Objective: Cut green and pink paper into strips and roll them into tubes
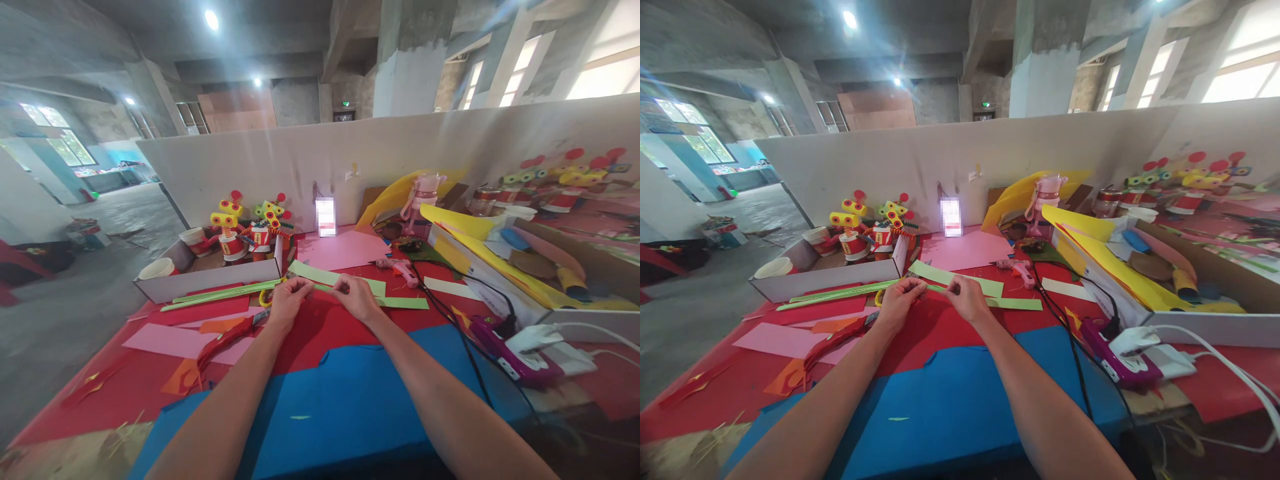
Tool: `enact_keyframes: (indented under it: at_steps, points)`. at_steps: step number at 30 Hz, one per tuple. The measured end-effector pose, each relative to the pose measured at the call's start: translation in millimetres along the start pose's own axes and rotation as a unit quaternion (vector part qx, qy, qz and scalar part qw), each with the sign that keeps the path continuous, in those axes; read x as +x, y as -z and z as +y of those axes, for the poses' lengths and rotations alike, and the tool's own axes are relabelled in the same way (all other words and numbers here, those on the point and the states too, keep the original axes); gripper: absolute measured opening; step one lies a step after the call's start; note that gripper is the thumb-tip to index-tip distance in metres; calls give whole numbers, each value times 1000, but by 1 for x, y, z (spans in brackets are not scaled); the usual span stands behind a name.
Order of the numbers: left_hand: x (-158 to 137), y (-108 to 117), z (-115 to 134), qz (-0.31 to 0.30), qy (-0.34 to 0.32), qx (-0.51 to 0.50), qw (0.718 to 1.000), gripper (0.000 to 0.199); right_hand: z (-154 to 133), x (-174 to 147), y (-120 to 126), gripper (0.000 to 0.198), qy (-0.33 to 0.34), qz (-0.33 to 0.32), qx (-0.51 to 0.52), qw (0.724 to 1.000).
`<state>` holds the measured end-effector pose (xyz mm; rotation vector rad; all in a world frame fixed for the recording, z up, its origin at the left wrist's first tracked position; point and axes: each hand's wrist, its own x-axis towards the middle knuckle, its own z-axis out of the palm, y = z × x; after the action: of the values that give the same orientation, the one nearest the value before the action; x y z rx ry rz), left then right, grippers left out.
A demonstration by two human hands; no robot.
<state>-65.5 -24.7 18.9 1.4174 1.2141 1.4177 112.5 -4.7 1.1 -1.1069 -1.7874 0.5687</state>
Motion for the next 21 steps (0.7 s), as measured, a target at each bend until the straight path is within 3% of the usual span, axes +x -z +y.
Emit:
enact_keyframes:
  at_steps: [4,6,11,21]
  points:
    - [0,0,2,-3,2,-5,1000,19,-1,-1,-1,17,-4,2,21,1000]
    - [-1,0,3,-8,-3,6,1000,20,-2,-2,-2,10,-16,-21,52,998]
    - [-4,-5,4,-37,-4,21,999,21,-9,-3,0,18,-25,-101,106,989]
    - [-5,-7,3,-40,3,24,999,21,-14,-4,2,19,-24,-75,62,995]
